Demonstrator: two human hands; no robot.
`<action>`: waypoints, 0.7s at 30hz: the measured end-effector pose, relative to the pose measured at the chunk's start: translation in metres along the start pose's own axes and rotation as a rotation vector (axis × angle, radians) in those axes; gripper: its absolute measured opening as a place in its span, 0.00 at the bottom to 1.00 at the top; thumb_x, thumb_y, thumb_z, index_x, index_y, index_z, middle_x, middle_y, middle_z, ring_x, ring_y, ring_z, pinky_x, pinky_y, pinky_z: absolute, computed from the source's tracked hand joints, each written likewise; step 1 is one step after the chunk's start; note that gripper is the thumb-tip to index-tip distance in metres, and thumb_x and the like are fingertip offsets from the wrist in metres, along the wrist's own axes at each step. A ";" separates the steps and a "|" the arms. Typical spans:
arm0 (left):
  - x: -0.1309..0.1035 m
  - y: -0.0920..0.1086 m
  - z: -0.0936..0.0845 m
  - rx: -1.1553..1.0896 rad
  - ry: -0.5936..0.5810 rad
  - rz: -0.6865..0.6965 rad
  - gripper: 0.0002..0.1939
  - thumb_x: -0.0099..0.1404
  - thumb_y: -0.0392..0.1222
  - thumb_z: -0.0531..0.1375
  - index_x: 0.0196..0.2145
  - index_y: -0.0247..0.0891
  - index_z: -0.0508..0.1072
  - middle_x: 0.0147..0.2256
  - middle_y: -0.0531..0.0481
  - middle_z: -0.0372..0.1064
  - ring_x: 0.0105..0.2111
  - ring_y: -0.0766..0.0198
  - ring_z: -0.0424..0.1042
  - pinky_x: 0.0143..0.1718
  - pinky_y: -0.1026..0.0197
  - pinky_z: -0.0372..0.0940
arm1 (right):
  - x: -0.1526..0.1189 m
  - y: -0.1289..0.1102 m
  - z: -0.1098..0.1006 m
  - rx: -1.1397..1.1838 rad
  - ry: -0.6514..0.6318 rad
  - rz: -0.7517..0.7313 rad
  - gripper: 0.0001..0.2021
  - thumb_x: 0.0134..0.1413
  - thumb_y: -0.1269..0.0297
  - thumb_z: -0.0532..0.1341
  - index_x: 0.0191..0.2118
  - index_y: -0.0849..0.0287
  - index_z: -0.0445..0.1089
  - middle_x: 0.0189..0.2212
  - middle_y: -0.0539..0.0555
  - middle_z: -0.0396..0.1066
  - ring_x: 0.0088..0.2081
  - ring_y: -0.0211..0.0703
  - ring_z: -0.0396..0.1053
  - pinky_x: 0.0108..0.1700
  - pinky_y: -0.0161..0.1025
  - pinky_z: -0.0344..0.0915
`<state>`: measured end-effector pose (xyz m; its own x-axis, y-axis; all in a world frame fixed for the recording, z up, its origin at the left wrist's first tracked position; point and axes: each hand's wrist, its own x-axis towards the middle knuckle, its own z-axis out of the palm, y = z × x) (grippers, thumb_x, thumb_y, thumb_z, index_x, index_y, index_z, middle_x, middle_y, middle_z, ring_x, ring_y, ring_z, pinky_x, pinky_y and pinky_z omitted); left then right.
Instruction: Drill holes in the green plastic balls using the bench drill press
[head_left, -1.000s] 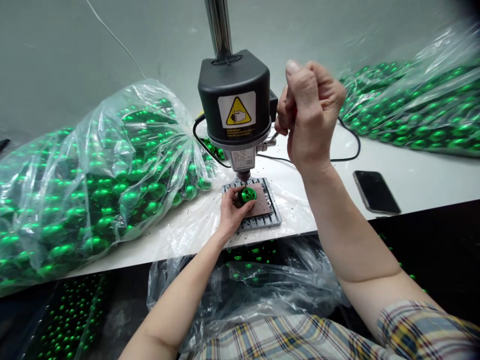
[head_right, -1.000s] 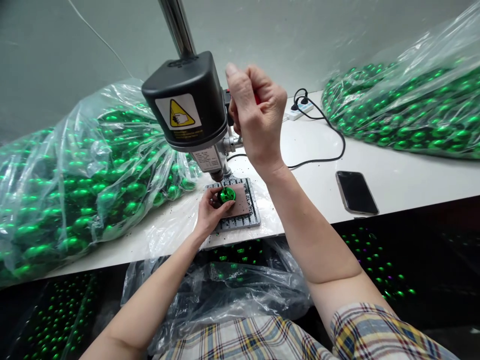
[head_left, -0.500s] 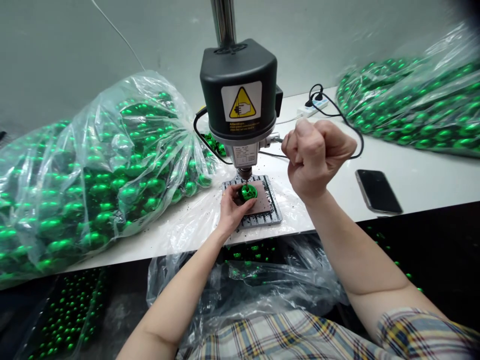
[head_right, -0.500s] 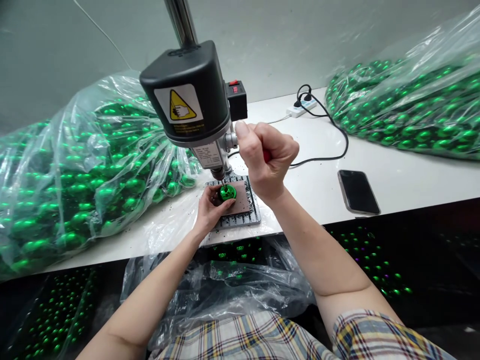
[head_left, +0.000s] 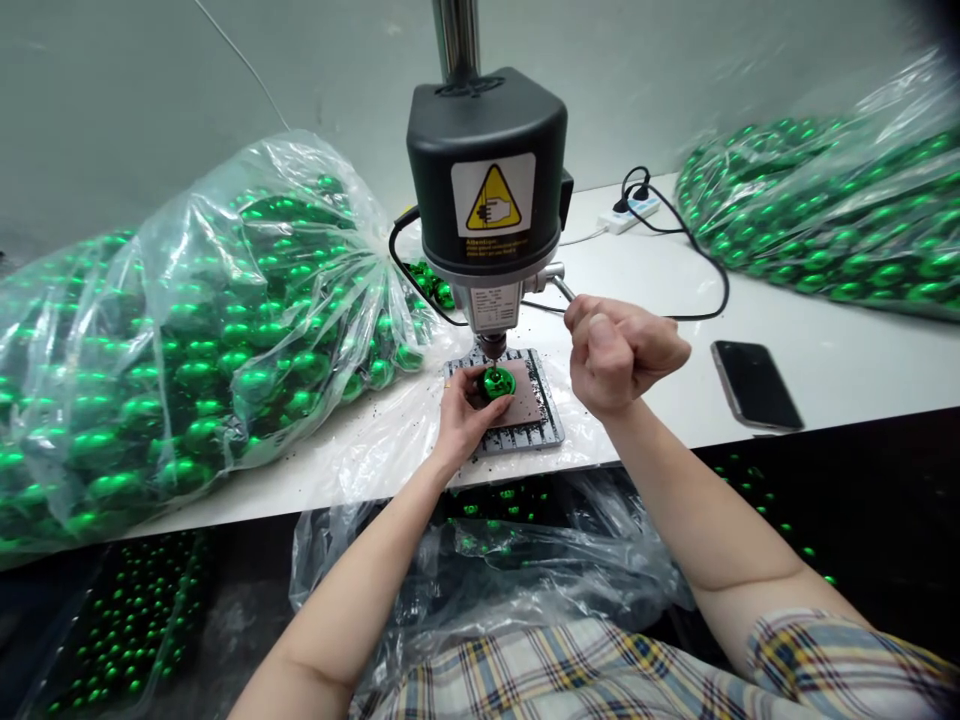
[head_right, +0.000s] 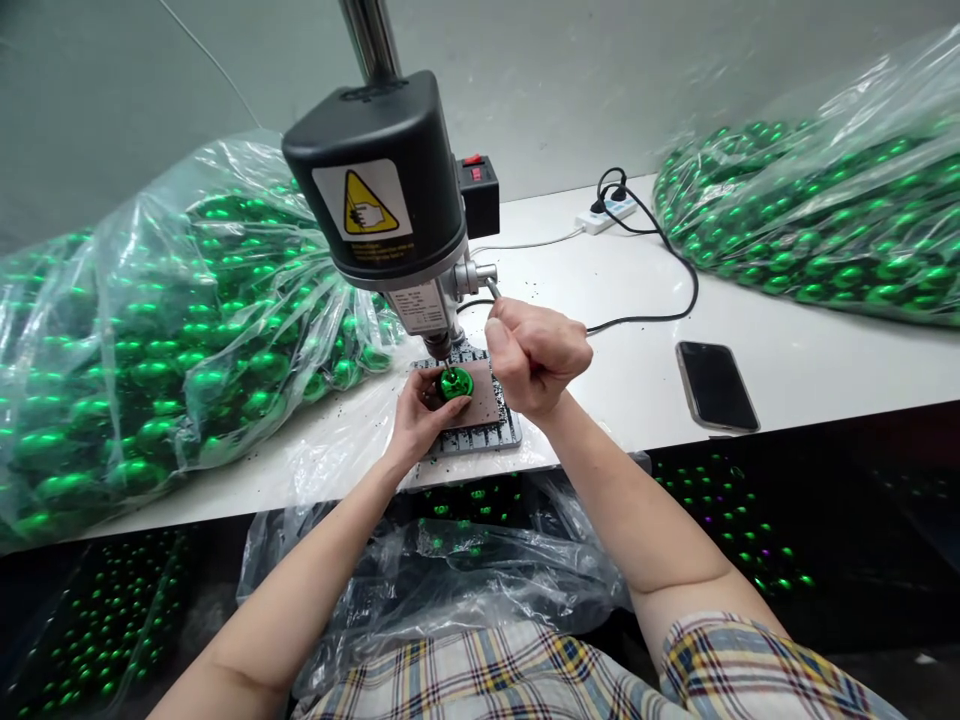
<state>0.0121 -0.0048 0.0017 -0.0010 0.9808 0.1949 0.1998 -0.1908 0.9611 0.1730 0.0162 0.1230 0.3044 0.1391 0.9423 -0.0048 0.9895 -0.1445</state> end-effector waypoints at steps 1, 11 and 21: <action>0.000 0.001 0.000 -0.004 0.000 0.000 0.28 0.53 0.46 0.74 0.49 0.39 0.72 0.43 0.45 0.74 0.40 0.59 0.72 0.43 0.58 0.67 | -0.002 0.001 -0.001 0.000 -0.012 -0.015 0.24 0.58 0.73 0.59 0.19 0.58 0.44 0.15 0.44 0.44 0.17 0.30 0.44 0.20 0.37 0.49; 0.000 -0.003 0.000 -0.046 0.000 0.003 0.28 0.53 0.47 0.74 0.48 0.38 0.71 0.43 0.45 0.74 0.41 0.59 0.73 0.44 0.58 0.68 | 0.021 -0.006 0.015 -0.023 0.127 0.130 0.25 0.61 0.69 0.60 0.18 0.58 0.47 0.13 0.44 0.45 0.15 0.30 0.45 0.19 0.36 0.47; -0.029 0.046 -0.020 0.191 0.091 -0.018 0.20 0.54 0.45 0.70 0.42 0.38 0.72 0.37 0.48 0.73 0.35 0.61 0.71 0.38 0.60 0.65 | 0.106 0.021 0.037 -0.044 0.076 0.782 0.28 0.58 0.45 0.64 0.19 0.54 0.52 0.14 0.43 0.46 0.15 0.30 0.43 0.15 0.36 0.41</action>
<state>0.0022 -0.0433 0.0443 -0.0930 0.9746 0.2036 0.3811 -0.1541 0.9116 0.1697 0.0531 0.2309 0.2922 0.7901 0.5389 -0.2068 0.6024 -0.7710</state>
